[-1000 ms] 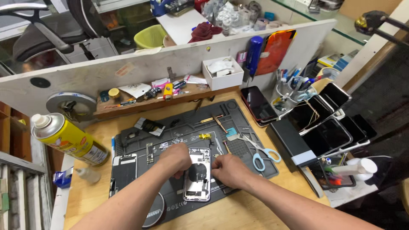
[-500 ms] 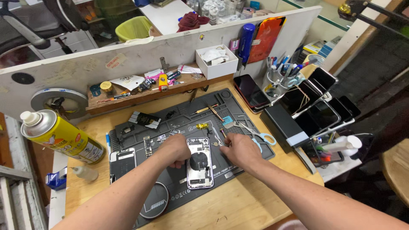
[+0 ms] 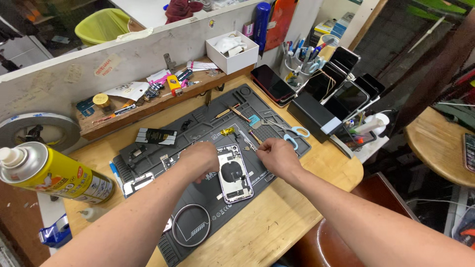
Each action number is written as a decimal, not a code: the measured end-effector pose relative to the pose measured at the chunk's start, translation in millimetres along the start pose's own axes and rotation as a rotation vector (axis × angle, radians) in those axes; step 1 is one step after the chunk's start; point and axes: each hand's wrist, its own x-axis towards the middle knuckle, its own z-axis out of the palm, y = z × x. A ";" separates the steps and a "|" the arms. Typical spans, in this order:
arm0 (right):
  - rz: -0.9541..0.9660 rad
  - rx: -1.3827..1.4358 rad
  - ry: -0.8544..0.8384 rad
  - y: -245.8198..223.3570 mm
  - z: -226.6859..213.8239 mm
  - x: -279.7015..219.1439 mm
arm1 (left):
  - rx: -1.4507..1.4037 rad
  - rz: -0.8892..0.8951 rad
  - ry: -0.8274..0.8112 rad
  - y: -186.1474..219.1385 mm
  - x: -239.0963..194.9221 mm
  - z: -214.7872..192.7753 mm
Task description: The person works on a disassembled smartphone, connecting internal ribbon cables and placing a circular component into the chassis. They then cut a piece of gray tape and apply it to secure internal parts, followed by wiping the interior with a tissue.
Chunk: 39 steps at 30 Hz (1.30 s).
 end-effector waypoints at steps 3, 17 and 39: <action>0.049 -0.008 -0.006 1.4 1.4 -6.5 | -0.001 0.007 0.031 5.7 -0.6 -3.0; -0.045 0.031 -0.056 22.7 -18.7 -2.1 | 0.004 0.047 0.145 28.7 1.9 -4.2; -0.023 -0.370 -0.057 -14.8 -4.0 -18.7 | -0.054 -0.030 -0.069 11.1 12.3 11.6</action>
